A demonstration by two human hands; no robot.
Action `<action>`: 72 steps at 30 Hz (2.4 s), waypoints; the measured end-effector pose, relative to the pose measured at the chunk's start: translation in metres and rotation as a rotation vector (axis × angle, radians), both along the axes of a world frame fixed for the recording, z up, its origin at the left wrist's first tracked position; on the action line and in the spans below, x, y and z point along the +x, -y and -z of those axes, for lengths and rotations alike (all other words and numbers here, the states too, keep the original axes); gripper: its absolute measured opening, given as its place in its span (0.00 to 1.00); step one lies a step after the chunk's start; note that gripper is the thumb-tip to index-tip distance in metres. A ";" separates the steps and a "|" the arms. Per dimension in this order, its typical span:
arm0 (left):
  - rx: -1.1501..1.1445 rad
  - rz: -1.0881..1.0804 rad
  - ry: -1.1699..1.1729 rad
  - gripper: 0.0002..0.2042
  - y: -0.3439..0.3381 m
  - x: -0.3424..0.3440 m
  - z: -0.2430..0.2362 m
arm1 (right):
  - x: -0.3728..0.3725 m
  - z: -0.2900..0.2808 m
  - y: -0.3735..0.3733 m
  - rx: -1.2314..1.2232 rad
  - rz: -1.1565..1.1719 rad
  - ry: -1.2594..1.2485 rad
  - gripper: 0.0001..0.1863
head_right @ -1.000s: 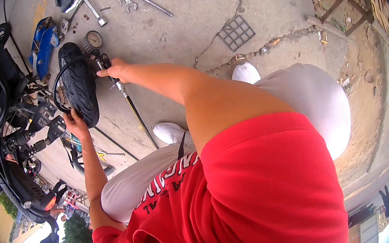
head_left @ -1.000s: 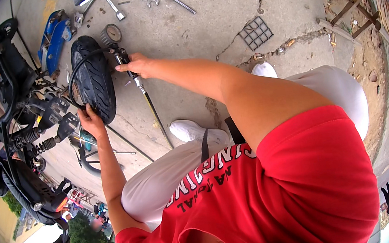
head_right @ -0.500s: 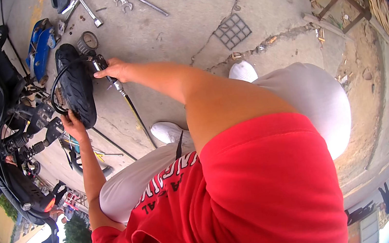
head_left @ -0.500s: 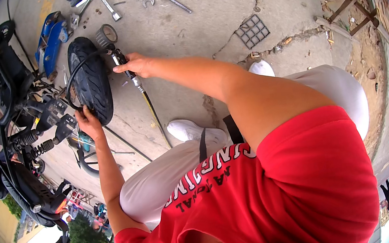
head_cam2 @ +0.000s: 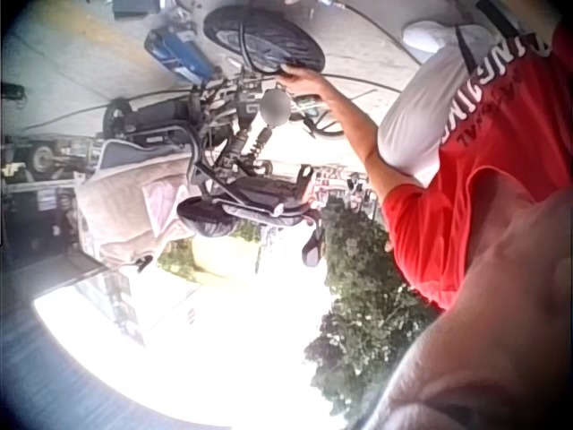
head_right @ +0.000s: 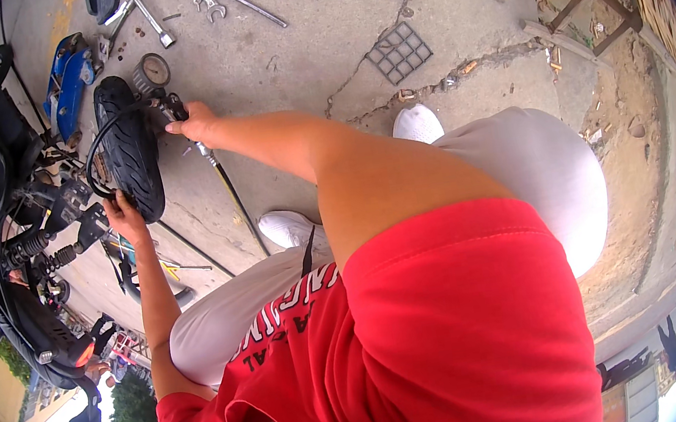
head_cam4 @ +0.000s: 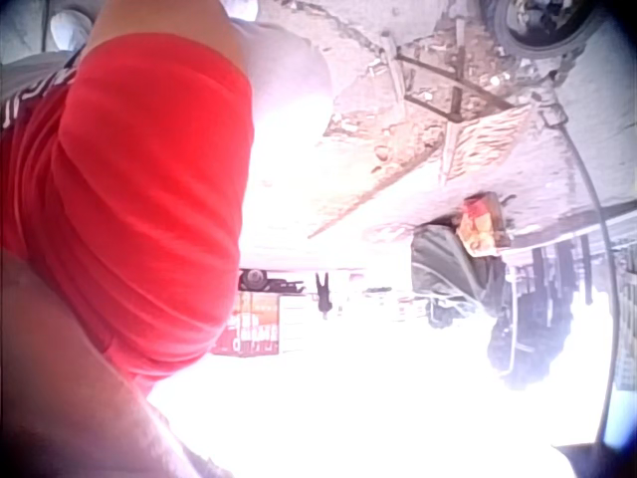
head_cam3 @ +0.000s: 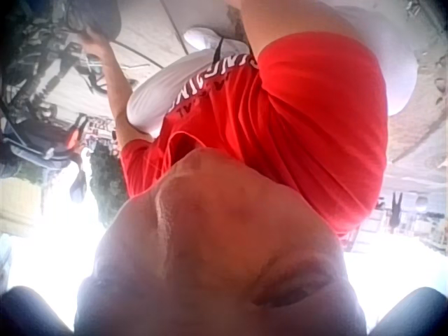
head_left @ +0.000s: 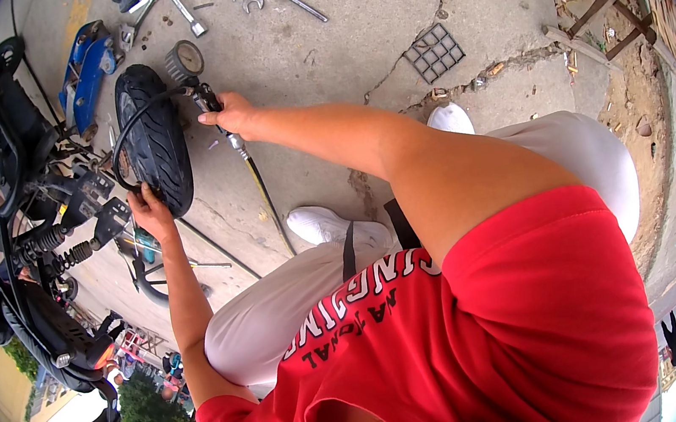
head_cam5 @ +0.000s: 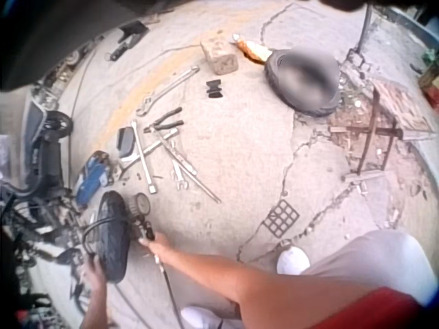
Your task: The person removes a motorcycle tire, inflates it with an air hose, and then reinstalls it onto the motorcycle. They use a T-handle wrench to tighten the axle nut and secure the wheel.
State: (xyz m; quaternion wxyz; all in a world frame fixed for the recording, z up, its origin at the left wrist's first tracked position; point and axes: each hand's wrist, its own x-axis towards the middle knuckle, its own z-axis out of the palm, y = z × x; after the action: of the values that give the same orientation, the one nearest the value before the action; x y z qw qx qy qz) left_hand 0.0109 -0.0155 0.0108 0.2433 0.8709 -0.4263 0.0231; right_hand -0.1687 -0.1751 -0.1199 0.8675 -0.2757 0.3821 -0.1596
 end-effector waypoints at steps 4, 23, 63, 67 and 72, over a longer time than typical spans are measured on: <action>-0.001 -0.018 -0.040 0.14 0.000 0.001 0.000 | 0.000 -0.002 -0.001 -0.015 0.031 -0.037 0.17; 0.036 -0.012 -0.022 0.14 0.001 -0.001 -0.003 | -0.004 -0.002 0.009 0.023 -0.093 0.107 0.17; 0.250 -0.024 -0.009 0.16 0.013 -0.016 -0.034 | -0.008 0.010 0.014 0.143 -0.151 0.203 0.14; 0.310 0.105 0.084 0.15 0.016 -0.018 -0.046 | -0.022 0.004 0.025 0.224 -0.233 0.209 0.20; 0.352 0.124 0.302 0.12 0.035 -0.011 -0.089 | -0.031 0.012 0.035 0.285 -0.230 0.208 0.26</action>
State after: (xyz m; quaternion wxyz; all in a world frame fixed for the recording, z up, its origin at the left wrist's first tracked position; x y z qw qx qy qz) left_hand 0.0004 -0.0506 0.0994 0.0221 0.8588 -0.5079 0.0632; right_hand -0.2002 -0.2100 -0.1316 0.9450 -0.1740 0.2750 -0.0314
